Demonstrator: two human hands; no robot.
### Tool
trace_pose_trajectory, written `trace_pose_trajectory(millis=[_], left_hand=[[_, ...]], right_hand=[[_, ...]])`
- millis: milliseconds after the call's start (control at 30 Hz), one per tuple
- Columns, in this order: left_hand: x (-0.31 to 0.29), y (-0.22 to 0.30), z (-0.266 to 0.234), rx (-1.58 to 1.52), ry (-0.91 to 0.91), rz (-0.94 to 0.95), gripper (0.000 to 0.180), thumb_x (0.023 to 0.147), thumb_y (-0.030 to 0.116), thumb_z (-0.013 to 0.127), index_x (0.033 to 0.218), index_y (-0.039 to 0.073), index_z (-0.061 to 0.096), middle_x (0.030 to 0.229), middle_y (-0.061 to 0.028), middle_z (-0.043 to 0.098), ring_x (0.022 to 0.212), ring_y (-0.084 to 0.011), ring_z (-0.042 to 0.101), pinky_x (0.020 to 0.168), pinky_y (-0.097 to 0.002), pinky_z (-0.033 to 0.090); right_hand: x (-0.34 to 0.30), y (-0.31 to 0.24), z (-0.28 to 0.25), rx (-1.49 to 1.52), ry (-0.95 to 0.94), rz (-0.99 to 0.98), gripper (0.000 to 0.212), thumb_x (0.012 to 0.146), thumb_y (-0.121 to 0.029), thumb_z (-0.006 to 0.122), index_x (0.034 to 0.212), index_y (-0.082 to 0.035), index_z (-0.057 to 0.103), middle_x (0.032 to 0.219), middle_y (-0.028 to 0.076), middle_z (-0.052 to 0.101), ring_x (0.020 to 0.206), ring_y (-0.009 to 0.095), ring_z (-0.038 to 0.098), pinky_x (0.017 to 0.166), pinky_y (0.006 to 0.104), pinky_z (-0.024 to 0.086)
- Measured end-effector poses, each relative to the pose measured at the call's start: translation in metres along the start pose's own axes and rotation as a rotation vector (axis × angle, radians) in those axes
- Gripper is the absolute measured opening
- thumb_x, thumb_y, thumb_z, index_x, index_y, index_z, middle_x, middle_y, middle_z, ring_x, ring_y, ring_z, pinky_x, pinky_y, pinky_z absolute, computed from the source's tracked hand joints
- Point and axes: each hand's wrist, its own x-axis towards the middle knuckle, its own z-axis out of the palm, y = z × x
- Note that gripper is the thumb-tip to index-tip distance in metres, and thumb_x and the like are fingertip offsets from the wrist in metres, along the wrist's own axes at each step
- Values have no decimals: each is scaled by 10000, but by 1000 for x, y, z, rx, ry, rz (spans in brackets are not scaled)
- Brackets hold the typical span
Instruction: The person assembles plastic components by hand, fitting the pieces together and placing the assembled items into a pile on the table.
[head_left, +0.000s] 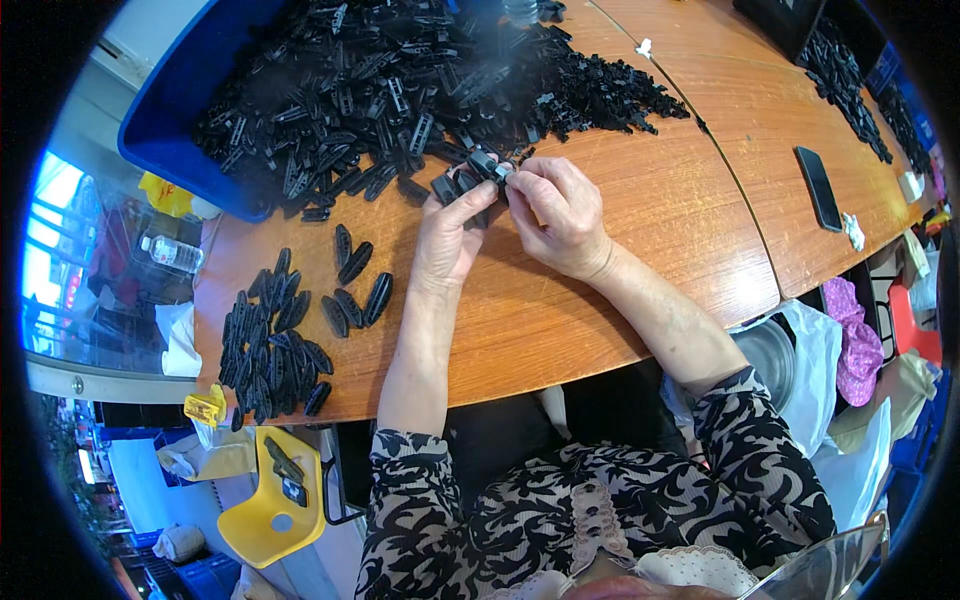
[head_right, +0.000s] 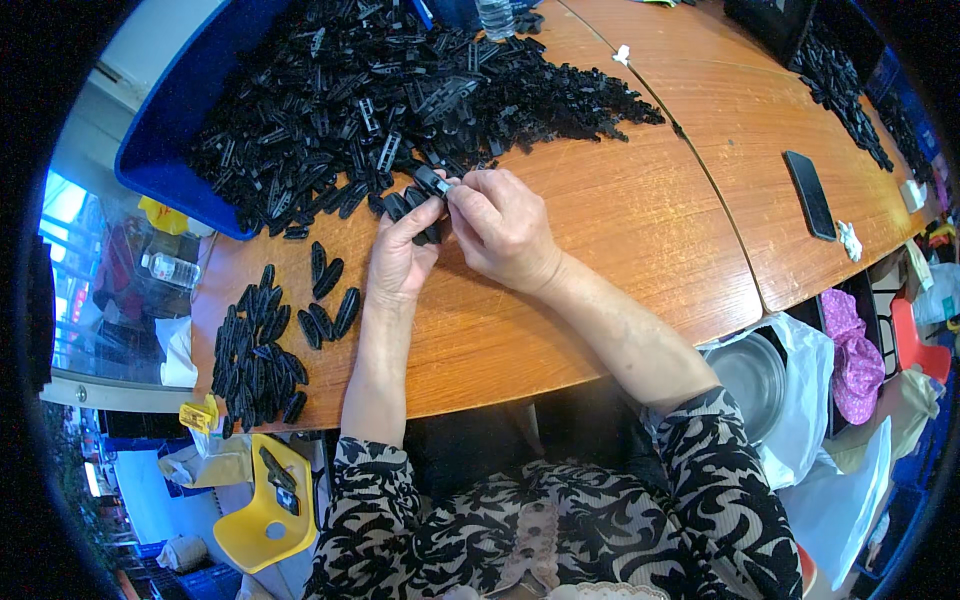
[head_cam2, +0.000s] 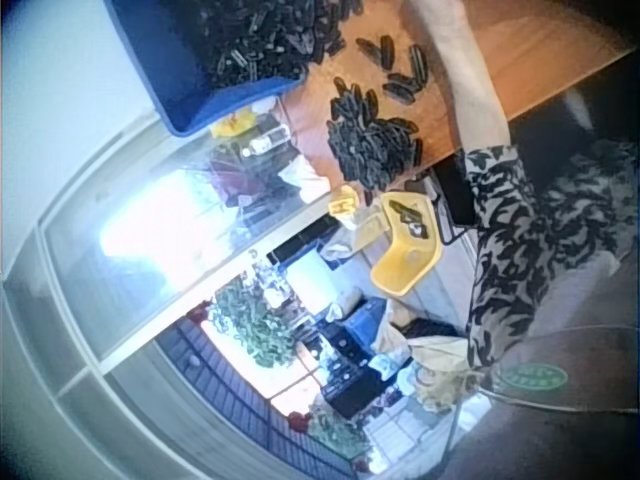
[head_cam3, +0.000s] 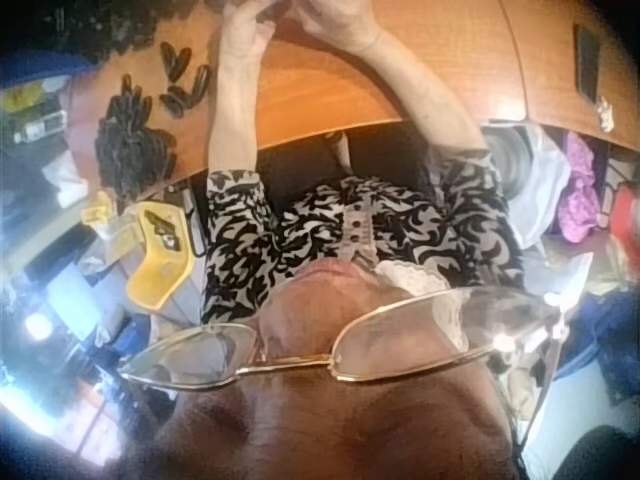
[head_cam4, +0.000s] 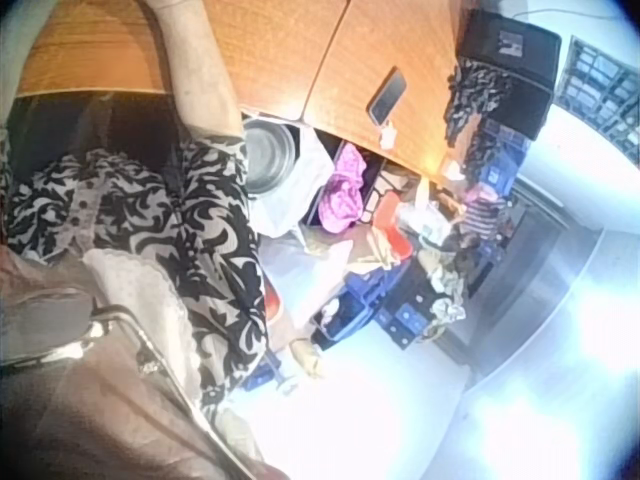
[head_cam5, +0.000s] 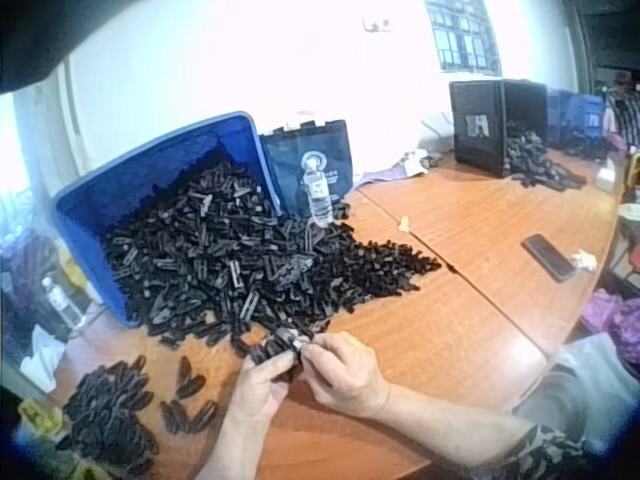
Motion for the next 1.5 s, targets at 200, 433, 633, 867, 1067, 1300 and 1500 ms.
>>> trace_pose_trajectory(millis=[200,433,633,867,1067,1300,1500], left_hand=[[4,8,-16,63,65,-75,193,904,135,680,1055,17,662,872,-53,666,728,-153,652,628,-275,513],[4,9,-27,21,59,-209,155,907,126,642,960,-19,649,810,-94,665,579,-141,613,474,-228,457],[1,17,-26,-2,-54,-330,165,902,142,650,955,-15,647,817,-97,668,552,-110,577,442,-199,427],[-6,22,-7,400,59,-202,238,800,190,752,951,32,658,794,-2,651,555,-69,548,489,-190,380],[-7,16,2,468,110,-197,222,779,156,743,935,23,657,707,15,607,554,-63,542,476,-201,370],[-8,18,0,458,75,-151,165,777,113,717,895,25,643,722,-12,631,549,-58,540,468,-202,370],[-6,20,10,518,149,-157,245,794,99,684,984,-21,588,889,-185,719,565,-73,568,471,-192,425]], right_hand=[[6,5,-3,169,-72,112,212,746,57,687,922,-61,677,927,93,662,832,294,622,710,382,519],[6,11,-2,261,-226,56,219,683,78,672,833,-81,685,934,39,674,916,281,594,751,361,520],[7,11,-6,172,-285,-27,241,636,59,682,816,-101,693,961,24,678,939,279,603,760,355,534],[0,18,1,224,-159,318,125,809,-30,699,932,-44,682,950,65,689,945,252,640,742,362,542],[-4,21,-2,493,-474,838,138,926,-129,680,954,5,663,768,76,671,752,146,639,676,329,515],[-6,22,4,749,-340,1013,198,983,-135,619,1097,27,618,887,65,678,800,136,666,684,286,567],[-17,66,1,359,-120,973,226,993,-194,592,996,15,677,806,61,691,755,149,670,671,310,529]])
